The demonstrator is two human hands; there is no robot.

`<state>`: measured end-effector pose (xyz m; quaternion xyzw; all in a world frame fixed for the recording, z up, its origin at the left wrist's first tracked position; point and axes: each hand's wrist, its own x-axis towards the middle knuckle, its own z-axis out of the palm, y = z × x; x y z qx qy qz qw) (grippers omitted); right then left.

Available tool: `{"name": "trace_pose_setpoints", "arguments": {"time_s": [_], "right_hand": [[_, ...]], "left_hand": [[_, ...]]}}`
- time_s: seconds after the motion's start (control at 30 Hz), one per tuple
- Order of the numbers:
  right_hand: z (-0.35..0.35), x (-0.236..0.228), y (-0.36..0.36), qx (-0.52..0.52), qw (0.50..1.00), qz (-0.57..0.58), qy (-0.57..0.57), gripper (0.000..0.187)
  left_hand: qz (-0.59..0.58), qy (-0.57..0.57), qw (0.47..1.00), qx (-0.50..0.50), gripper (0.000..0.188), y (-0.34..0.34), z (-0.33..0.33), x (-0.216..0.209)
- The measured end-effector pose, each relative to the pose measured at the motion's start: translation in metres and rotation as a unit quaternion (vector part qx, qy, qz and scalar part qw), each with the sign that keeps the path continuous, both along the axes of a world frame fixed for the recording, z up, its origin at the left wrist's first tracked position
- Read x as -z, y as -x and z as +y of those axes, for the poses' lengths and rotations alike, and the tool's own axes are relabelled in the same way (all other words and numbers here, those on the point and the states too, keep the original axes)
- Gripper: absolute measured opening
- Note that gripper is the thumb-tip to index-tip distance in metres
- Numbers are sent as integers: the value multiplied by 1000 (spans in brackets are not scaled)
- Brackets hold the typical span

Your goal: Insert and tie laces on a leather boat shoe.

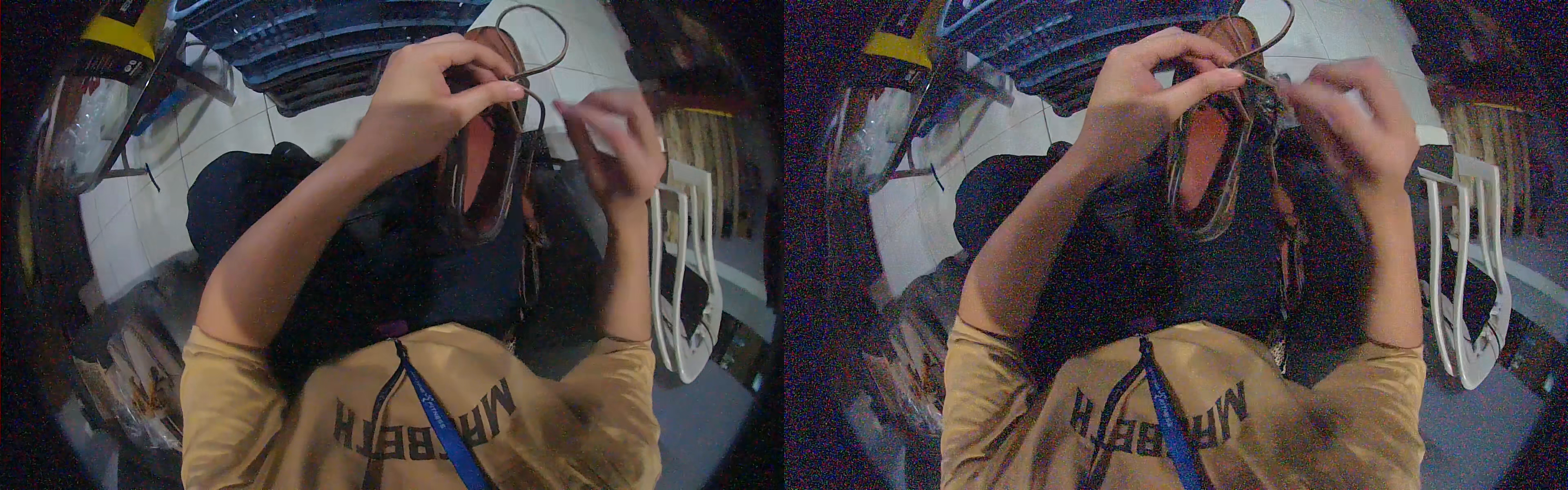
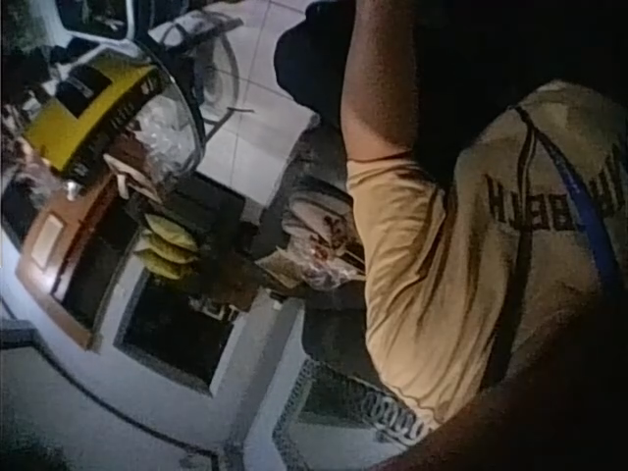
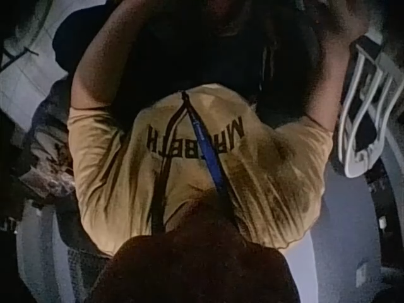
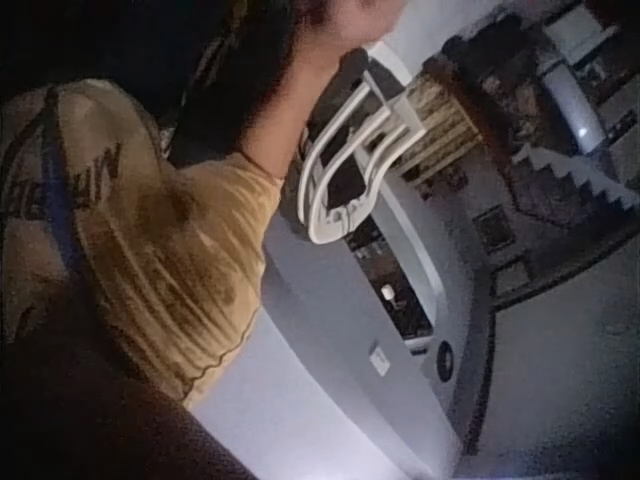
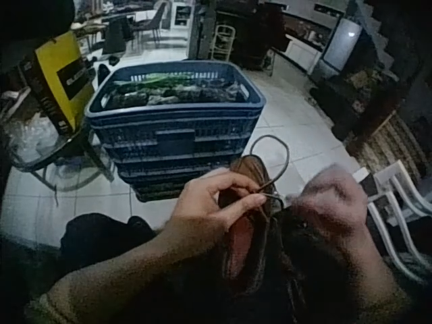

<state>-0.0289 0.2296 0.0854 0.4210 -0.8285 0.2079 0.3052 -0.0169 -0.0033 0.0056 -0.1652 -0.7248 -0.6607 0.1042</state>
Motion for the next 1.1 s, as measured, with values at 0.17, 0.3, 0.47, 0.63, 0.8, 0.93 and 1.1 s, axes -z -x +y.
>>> {"name": "trace_pose_setpoints", "arguments": {"time_s": [0.17,0.3,0.47,0.63,0.8,0.93,1.1], "right_hand": [[-14,-17,-8,-104,960,-26,-259,39],[-11,-18,3,-124,942,-8,-313,41],[-11,-28,6,-147,925,2,-351,39],[-16,-34,-24,-179,960,-132,-172,33],[-36,-32,-93,-332,876,-345,-55,19],[-25,-26,-114,-406,781,-470,-69,19],[-20,-31,-101,-368,758,-534,-79,16]], "left_hand": [[-27,18,999,0,25,-3,-1,-6],[-48,-22,998,14,25,2,-2,2],[-76,-52,996,21,22,-3,0,-6],[-102,-90,991,0,22,-7,5,-9],[-82,-103,991,-19,22,-7,-2,-3],[-110,-105,988,-13,22,-10,1,-8],[-92,-79,993,-6,22,-10,5,-8]]}}
